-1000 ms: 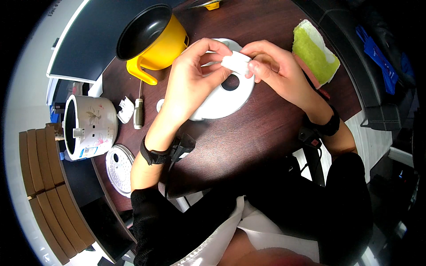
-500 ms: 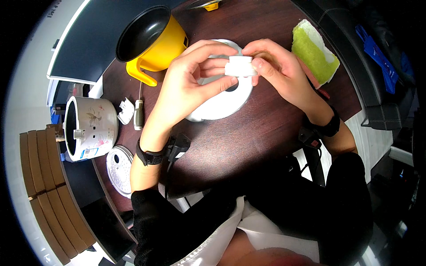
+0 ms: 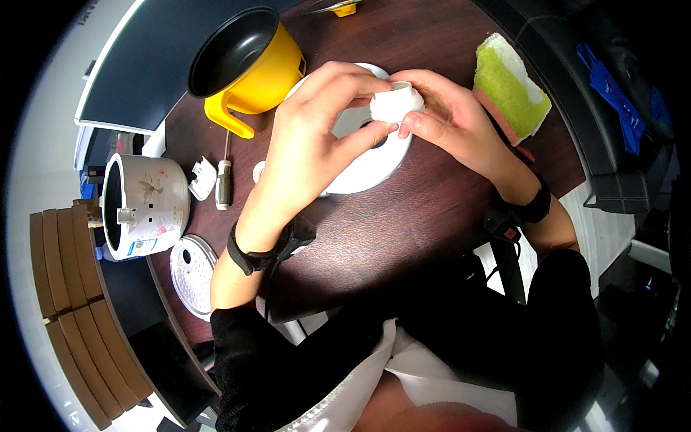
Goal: The person assembles small white plastic components into a larger white circular lid, repeatedly inserting and adjusting a central cap. They then wipe the lid with a yellow cloth and handle a perforated metal tray.
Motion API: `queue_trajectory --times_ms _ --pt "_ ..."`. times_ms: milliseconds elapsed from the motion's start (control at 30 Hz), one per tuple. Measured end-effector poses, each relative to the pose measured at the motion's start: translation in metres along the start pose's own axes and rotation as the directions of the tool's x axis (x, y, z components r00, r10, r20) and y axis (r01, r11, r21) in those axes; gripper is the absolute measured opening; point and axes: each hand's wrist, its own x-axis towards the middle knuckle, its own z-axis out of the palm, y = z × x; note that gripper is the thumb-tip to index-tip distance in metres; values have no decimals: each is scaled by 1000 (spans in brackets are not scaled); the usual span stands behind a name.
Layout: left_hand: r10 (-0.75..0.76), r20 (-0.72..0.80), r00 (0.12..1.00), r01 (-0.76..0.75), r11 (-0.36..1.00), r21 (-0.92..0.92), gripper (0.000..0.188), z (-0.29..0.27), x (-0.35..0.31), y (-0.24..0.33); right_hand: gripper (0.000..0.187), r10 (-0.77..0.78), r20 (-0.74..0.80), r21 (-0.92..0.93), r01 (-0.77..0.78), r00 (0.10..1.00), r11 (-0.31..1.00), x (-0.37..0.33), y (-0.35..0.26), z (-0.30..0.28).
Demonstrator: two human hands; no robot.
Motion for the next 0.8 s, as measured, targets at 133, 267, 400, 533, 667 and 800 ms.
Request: queue_trajectory --times_ms 133,267,400,533,667,800 --pt "2 -49 999 -2 1000 -9 36 5 1 1 49 -12 -18 4 12 1000 1000 0 0 1" --pt "54 -27 998 -52 995 90 36 8 2 2 50 -109 -50 -122 102 993 987 1 5 1" --pt "61 -12 998 -59 989 135 35 9 2 1 52 -169 -48 -203 156 984 967 2 7 1" --pt "59 -17 998 -57 992 113 33 8 4 -1 52 -177 -55 -227 161 983 960 1 7 0" --pt "-129 -11 992 127 987 -103 34 8 2 -2 50 -146 -62 -207 130 987 970 1 4 0" --pt "-269 17 963 260 910 -322 37 10 -4 -9 48 -118 -72 -211 100 990 972 1 3 0"
